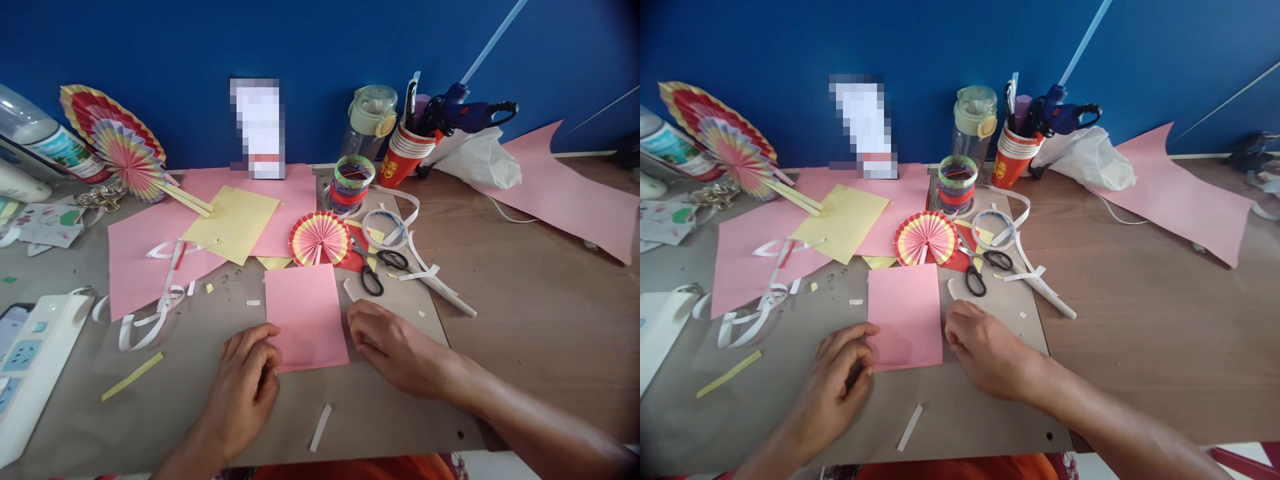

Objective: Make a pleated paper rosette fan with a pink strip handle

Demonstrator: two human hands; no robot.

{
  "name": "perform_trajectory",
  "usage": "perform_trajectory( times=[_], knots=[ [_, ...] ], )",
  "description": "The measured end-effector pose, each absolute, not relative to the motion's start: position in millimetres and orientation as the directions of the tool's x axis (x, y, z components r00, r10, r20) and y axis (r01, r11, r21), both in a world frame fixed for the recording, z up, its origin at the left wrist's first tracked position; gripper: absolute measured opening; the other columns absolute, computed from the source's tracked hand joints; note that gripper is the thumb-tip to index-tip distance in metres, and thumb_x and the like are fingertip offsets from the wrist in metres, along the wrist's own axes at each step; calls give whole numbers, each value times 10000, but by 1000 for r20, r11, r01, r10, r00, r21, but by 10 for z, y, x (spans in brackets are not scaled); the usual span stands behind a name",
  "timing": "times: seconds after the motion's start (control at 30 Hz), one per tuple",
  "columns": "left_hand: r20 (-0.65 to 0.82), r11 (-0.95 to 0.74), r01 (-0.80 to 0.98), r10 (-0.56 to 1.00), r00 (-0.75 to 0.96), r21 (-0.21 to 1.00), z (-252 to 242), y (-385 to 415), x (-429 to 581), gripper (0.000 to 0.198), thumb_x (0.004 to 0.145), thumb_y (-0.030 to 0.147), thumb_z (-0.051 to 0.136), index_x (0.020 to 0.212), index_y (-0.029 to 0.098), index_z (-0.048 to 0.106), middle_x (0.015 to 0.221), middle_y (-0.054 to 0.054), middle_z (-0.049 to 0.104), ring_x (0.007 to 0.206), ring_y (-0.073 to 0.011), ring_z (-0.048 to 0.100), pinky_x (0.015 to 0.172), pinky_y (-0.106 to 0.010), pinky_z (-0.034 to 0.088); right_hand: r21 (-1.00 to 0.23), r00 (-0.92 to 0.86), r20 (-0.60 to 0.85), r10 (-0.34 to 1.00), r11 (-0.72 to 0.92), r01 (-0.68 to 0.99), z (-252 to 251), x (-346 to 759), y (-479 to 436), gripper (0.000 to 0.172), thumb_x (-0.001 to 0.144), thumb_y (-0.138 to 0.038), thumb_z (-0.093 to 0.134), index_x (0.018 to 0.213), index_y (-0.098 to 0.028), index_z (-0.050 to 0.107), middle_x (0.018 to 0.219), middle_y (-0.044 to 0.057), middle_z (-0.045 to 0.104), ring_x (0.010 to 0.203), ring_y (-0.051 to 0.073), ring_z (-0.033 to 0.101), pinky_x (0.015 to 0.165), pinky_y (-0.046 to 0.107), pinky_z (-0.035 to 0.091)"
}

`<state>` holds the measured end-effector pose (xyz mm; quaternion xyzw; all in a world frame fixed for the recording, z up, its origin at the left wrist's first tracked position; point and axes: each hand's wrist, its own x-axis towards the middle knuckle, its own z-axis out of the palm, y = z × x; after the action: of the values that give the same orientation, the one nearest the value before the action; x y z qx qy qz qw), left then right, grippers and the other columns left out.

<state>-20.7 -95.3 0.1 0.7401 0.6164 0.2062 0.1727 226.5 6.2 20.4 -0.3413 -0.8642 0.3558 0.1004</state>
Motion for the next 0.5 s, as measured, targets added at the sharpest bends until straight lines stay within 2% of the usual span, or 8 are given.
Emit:
perform_trajectory(
  times=[0.1,0.17,0.23,0.3,0.37,0.5],
  knots=[
    [118,-194,842,981,156,504,-9,-962,-189,194,754,15,440,751,204,486,1115,-79,566,1021,-238,503,811,-391,432,-713,-711,142,688,569,409,317,2279,61,190,781,-32,455,850,-205,495,877,53,526,789,165,515,698,305,460],
    [125,-203,847,979,162,491,-11,-970,-176,197,768,21,444,770,201,526,1135,-83,560,1038,-244,499,826,-403,434,-633,-787,251,563,711,307,344,2249,8,185,799,-66,467,909,-200,534,908,63,542,822,182,504,731,343,440],
    [146,-227,849,973,178,477,-11,-978,-169,225,781,21,443,817,201,573,1151,-88,549,1041,-243,501,841,-410,439,-506,-883,234,408,826,248,305,2199,-61,126,797,-104,498,862,-196,556,875,60,565,809,200,486,723,373,412],
    [177,-260,847,964,199,464,-10,-986,-168,264,787,14,443,872,203,608,1148,-92,544,1023,-236,510,847,-407,446,-400,-931,130,341,877,266,217,2150,-114,93,807,-116,504,790,-192,554,810,55,566,784,205,469,700,381,384],
    [210,-297,847,952,224,441,-4,-991,-168,267,797,21,456,894,203,627,1117,-94,552,995,-228,524,845,-401,456,-355,-933,71,352,883,306,117,2121,-134,112,832,-121,494,765,-190,552,795,50,568,777,198,458,698,373,365],
    [263,-391,854,913,312,343,21,-986,-166,178,828,73,518,895,193,630,1034,-95,576,971,-225,537,848,-398,462,-378,-907,136,399,867,325,0,2113,-115,146,877,-151,484,754,-178,559,788,41,571,764,170,455,708,338,343]
  ],
)
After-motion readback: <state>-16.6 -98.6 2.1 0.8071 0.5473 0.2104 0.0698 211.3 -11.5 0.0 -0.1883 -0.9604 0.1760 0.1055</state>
